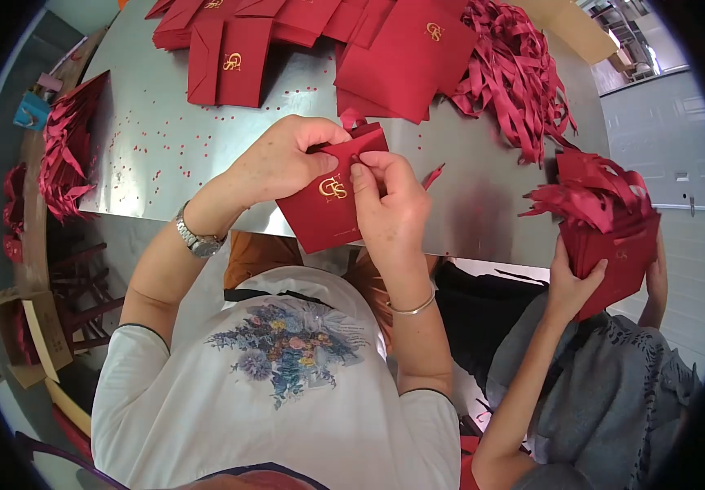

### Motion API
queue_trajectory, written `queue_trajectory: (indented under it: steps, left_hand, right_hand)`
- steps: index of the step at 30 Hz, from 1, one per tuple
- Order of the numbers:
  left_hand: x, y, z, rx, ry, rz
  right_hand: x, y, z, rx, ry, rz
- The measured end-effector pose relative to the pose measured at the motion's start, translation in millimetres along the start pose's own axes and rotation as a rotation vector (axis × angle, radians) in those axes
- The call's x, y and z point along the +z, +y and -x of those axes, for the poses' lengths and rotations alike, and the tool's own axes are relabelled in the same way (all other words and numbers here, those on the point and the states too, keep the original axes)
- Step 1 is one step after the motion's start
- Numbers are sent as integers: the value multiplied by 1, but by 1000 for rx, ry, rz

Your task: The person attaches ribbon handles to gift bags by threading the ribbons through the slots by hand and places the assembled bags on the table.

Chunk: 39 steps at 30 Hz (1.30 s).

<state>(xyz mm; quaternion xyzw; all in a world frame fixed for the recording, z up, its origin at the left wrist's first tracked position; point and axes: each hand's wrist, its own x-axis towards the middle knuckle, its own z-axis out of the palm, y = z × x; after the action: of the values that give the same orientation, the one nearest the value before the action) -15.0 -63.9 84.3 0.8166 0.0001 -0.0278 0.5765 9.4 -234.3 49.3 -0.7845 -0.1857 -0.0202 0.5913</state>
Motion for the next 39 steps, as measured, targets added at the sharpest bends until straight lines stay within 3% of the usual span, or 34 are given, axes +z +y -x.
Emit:
queue_trajectory:
  steps: [8, 11, 13, 14, 17, 19, 23, 25, 26, 29, 33, 37, 39]
  left_hand:
    - [6, -3, 12, 51, 25, -104]
    - [12, -2, 17, 108, 72, -279]
    - [17, -5, 20, 174, 105, -377]
    - [17, -5, 20, 174, 105, -376]
    - [18, -6, 22, 171, 71, -458]
    - [17, -7, 23, 210, 84, -482]
    - [11, -8, 22, 225, 49, -445]
    - [7, -13, 22, 189, 18, -152]
    - [6, -19, 19, 192, 22, -152]
    - [-3, -34, 9, -31, -109, 69]
    - [-4, -37, 0, 151, -152, -19]
    - [-8, -32, -2, 0, -297, -107]
    - [-4, -42, -2, 370, -170, -337]
  right_hand:
    - [3, -1, 2, 41, -18, -73]
    - [2, -5, 1, 66, -76, 56]
    - [2, -8, 1, -301, -51, 414]
    - [3, -11, 0, -301, -52, 415]
    - [4, -14, -3, -253, -110, 498]
    - [4, -9, -7, 152, -174, 115]
    - [2, -20, -10, 97, -241, 184]
    - [-2, -18, -12, -42, -352, 286]
    - [-1, -17, -11, -47, -354, 288]
    - [5, -9, -3, -156, -323, 384]
    - [2, -7, 0, -130, -279, 375]
    - [-2, -8, 2, -104, -353, 300]
    - [0, -7, 3, -177, -356, 306]
